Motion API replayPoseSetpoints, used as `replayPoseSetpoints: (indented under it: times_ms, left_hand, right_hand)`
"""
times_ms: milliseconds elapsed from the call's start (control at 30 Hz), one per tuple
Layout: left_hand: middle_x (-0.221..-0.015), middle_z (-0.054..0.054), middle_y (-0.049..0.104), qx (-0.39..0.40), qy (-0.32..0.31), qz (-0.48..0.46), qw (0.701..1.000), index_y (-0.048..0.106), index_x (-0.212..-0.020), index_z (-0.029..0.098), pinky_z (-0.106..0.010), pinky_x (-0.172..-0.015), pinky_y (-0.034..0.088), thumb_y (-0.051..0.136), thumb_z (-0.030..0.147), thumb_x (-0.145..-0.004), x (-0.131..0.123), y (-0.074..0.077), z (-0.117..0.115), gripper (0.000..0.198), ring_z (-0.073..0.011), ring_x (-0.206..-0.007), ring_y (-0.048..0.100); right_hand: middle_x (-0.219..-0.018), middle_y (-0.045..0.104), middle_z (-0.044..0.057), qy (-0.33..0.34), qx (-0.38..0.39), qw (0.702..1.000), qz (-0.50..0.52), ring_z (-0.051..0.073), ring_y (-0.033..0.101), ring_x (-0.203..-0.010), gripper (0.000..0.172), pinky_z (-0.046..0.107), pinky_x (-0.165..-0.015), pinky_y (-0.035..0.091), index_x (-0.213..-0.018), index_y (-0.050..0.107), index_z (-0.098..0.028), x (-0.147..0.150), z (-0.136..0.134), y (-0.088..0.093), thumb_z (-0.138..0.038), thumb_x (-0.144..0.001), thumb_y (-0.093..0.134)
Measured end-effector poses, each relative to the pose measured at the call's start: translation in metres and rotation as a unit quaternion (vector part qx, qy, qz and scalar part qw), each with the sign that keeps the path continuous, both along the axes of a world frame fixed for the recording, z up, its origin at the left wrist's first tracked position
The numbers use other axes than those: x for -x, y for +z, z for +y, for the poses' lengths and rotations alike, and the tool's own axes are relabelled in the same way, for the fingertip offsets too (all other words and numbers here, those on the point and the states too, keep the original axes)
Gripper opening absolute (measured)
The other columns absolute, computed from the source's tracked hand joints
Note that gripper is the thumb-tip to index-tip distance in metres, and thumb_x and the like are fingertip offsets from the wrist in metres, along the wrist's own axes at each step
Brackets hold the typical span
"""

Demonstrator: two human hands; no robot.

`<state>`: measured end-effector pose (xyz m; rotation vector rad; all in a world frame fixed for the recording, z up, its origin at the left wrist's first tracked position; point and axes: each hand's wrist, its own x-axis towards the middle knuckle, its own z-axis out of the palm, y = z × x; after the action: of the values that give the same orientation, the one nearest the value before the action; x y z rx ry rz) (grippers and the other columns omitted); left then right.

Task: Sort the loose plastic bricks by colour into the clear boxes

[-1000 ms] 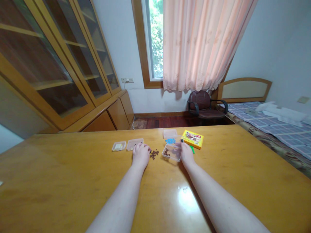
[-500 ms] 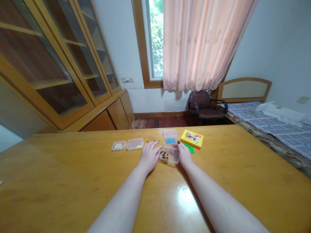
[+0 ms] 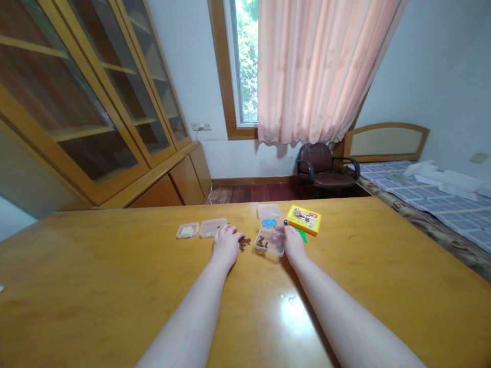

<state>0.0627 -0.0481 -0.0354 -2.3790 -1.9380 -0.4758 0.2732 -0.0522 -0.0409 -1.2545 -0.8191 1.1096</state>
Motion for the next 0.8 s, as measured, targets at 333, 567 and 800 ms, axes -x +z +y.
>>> replayPoseSetpoints:
  times_ms: [333,567,800]
  left_hand:
    - [-0.1,-0.008,0.067,-0.013,0.067,0.004,0.998,0.071,-0.081,0.02,-0.048,-0.105,0.027,0.057,0.022,-0.08,0.001,0.004,0.001,0.013,-0.0303,-0.117,0.046]
    - [-0.1,-0.01,0.066,-0.061,0.067,-0.034,0.995,0.068,-0.079,0.018,-0.05,-0.104,0.03,0.056,0.019,-0.08,-0.002,0.004,0.001,0.012,-0.0305,-0.115,0.047]
    - [-0.11,-0.004,0.063,-0.13,-0.111,-0.135,0.976,0.066,-0.086,0.023,-0.044,-0.108,0.029,0.053,0.021,-0.085,-0.028,0.017,-0.018,0.013,-0.0221,-0.114,0.048]
  right_hand:
    - [-0.082,0.072,0.008,0.002,0.001,1.0,-0.001,0.018,0.064,-0.056,0.03,0.026,-0.046,0.046,-0.073,0.064,-0.017,-0.001,-0.001,0.001,-0.043,-0.077,0.049]
    - [-0.083,0.072,0.008,0.005,-0.001,1.0,-0.016,0.019,0.064,-0.057,0.034,0.028,-0.048,0.047,-0.075,0.065,-0.017,-0.001,0.0,0.0,-0.046,-0.076,0.048]
    - [-0.079,0.071,0.007,0.035,-0.028,0.999,-0.009,0.018,0.062,-0.058,0.035,0.029,-0.056,0.051,-0.072,0.067,-0.017,0.008,-0.003,-0.005,-0.05,-0.072,0.055]
